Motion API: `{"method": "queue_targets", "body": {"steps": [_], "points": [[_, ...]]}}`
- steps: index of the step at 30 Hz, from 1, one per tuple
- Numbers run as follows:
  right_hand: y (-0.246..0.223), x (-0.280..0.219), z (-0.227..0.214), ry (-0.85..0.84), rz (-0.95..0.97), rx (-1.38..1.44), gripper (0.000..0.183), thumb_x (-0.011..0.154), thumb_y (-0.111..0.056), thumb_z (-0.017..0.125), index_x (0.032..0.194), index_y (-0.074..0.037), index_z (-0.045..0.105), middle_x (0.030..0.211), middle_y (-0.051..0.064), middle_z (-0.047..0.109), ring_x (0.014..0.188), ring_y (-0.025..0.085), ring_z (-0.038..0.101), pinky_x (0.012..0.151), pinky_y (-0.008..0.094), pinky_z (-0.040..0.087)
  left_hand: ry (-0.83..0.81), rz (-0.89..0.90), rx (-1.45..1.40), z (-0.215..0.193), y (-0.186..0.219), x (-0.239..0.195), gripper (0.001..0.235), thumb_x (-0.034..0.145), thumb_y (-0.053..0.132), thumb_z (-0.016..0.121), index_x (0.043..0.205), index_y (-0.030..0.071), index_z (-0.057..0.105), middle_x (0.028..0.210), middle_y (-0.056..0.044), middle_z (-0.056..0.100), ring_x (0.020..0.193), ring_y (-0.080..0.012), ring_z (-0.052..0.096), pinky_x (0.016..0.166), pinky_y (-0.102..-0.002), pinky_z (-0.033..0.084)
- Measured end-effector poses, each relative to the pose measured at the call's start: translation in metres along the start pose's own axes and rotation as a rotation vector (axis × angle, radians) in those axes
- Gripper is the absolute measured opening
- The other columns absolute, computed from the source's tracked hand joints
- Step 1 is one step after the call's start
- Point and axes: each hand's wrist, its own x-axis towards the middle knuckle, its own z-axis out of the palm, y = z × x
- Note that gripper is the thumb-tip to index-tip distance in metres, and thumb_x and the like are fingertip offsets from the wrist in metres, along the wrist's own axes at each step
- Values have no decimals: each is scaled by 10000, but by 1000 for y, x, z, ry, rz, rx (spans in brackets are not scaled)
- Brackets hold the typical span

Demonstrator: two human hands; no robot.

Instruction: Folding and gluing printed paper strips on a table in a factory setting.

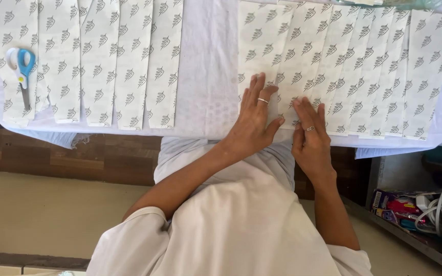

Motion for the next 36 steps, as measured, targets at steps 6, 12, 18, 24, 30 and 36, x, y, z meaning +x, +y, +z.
{"method": "queue_targets", "body": {"steps": [6,12,18,24,30,36], "points": [[-19,-6,24,1,-135,108,326,981,20,655,1306,5,677,1462,194,578,1346,364,575,1230,512,342,-73,191,32,-73,-16,-21,610,768,-28,750,1330,55,528,1561,-231,389,1482,-439,398,1218,-623,309],[-8,-13,43,-9,-202,117,265,920,-33,772,1178,4,721,1339,157,675,1244,301,662,1241,514,309,-64,285,190,-63,-34,-47,368,855,22,785,1200,37,656,1371,-165,586,1367,-345,555,1184,-555,387],[-7,-14,43,19,-231,145,183,900,-48,795,1068,-4,735,1275,150,716,1176,292,701,1228,523,350,27,356,127,-68,-33,-51,134,902,53,769,1012,6,710,1208,-134,664,1247,-303,649,1097,-482,508],[-1,-15,44,19,-274,136,132,898,-32,786,1019,-13,736,1267,144,730,1152,279,711,1228,547,347,81,566,216,-65,-49,-53,80,964,96,704,952,24,737,1235,-163,659,1179,-302,690,1018,-468,575],[-2,-16,44,9,-238,128,48,947,-30,744,985,-10,723,1269,126,734,1148,266,716,1227,574,310,117,597,260,-55,-53,-55,137,993,80,674,928,-40,692,1232,-213,656,1089,-326,713,959,-478,579],[-14,-11,45,20,-66,173,99,981,-46,728,904,6,694,1213,106,739,1136,265,715,1268,588,180,26,317,228,-63,-30,-45,165,988,73,663,853,-22,661,1132,-128,642,1158,-267,665,1009,-446,496]]}}
